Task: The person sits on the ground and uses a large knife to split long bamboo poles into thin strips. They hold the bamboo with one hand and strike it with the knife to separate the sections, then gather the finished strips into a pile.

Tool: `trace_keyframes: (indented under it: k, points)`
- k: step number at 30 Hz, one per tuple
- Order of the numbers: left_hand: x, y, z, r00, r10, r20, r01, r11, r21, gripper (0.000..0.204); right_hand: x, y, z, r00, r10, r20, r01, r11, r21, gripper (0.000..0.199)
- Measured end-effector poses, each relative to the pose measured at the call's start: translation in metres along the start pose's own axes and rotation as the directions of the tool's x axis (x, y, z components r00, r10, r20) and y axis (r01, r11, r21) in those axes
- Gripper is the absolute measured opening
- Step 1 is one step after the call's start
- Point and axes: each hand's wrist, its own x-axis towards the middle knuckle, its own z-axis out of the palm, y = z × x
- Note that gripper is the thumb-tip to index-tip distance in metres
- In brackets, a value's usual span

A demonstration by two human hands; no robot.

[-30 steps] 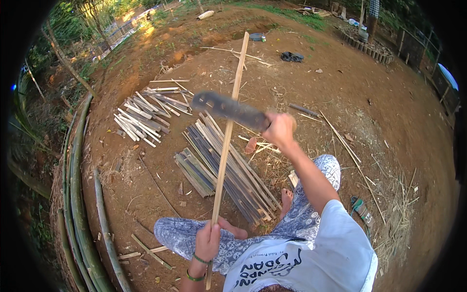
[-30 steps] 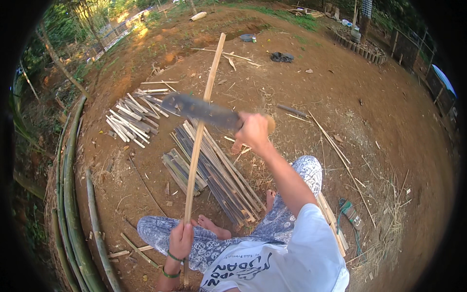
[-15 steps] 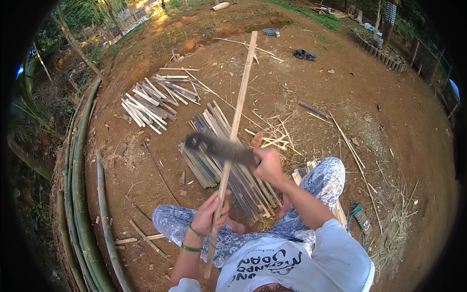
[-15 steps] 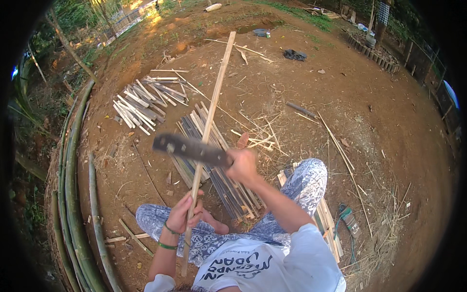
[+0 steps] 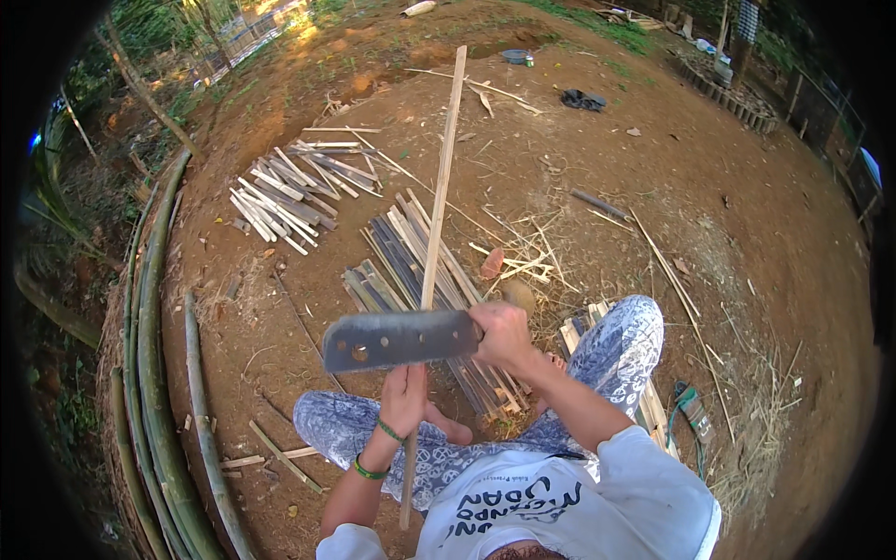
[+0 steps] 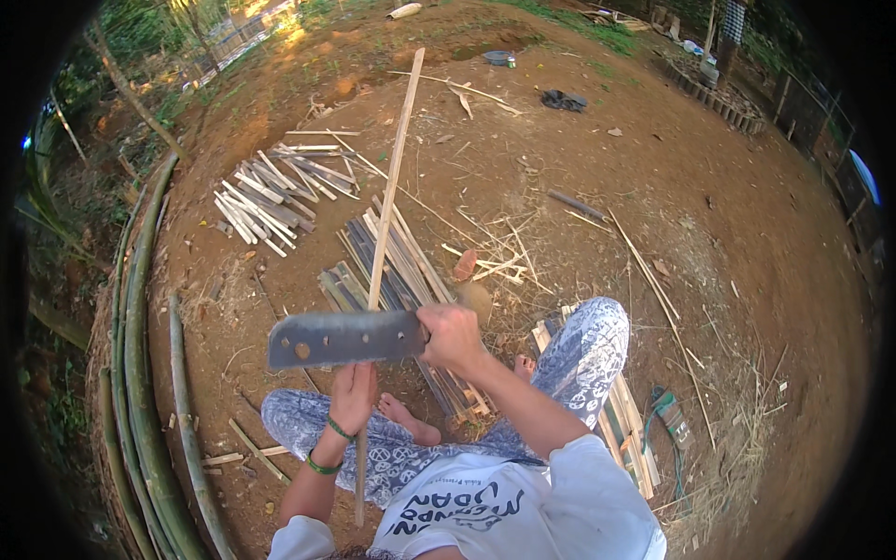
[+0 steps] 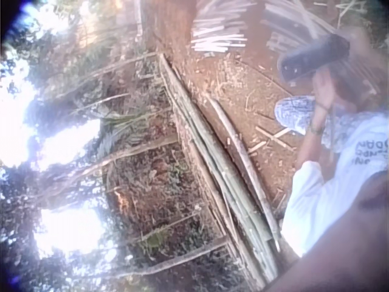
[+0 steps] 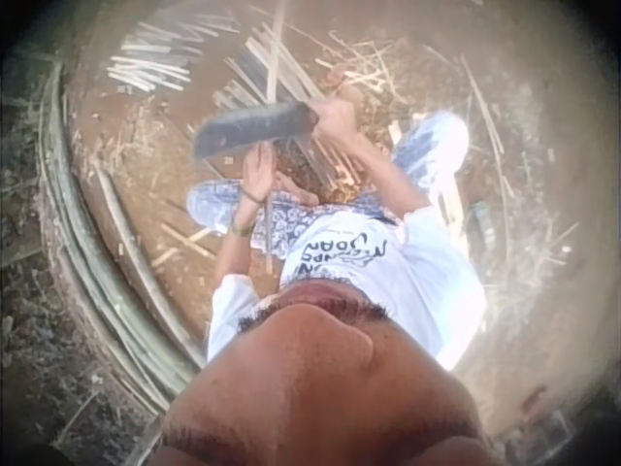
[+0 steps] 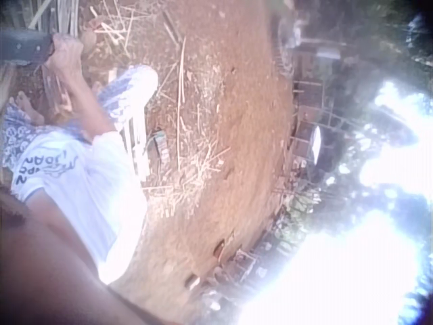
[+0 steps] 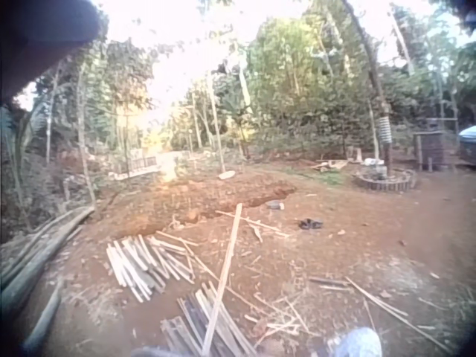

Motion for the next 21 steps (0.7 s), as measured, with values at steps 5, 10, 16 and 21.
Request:
trace_keyframes:
  k: [5,10,16,21]
  points:
    - [-0.035,0.039,-0.01,0.997,0.074,0.028,-0.076,0.993,0.085,0.036,0.037,0.045,-0.017,0.993,0.111,-0.046,-0.118,0.971,-0.208,0.015]
    - [-0.072,0.04,-0.027,0.995,0.029,0.101,-0.039,0.994,0.101,0.038,0.092,0.073,-0.057,0.988,0.12,-0.094,-0.143,0.944,-0.299,0.017]
    - [-0.145,-0.017,-0.05,0.956,-0.124,0.266,0.173,0.97,-0.168,0.041,0.16,0.163,-0.114,0.859,0.461,-0.224,-0.508,0.824,-0.251,0.025]
    - [-0.125,-0.012,-0.054,0.892,-0.173,0.418,0.378,0.792,-0.479,0.047,0.143,0.136,-0.113,0.882,0.423,-0.206,-0.46,0.868,-0.186,0.02]
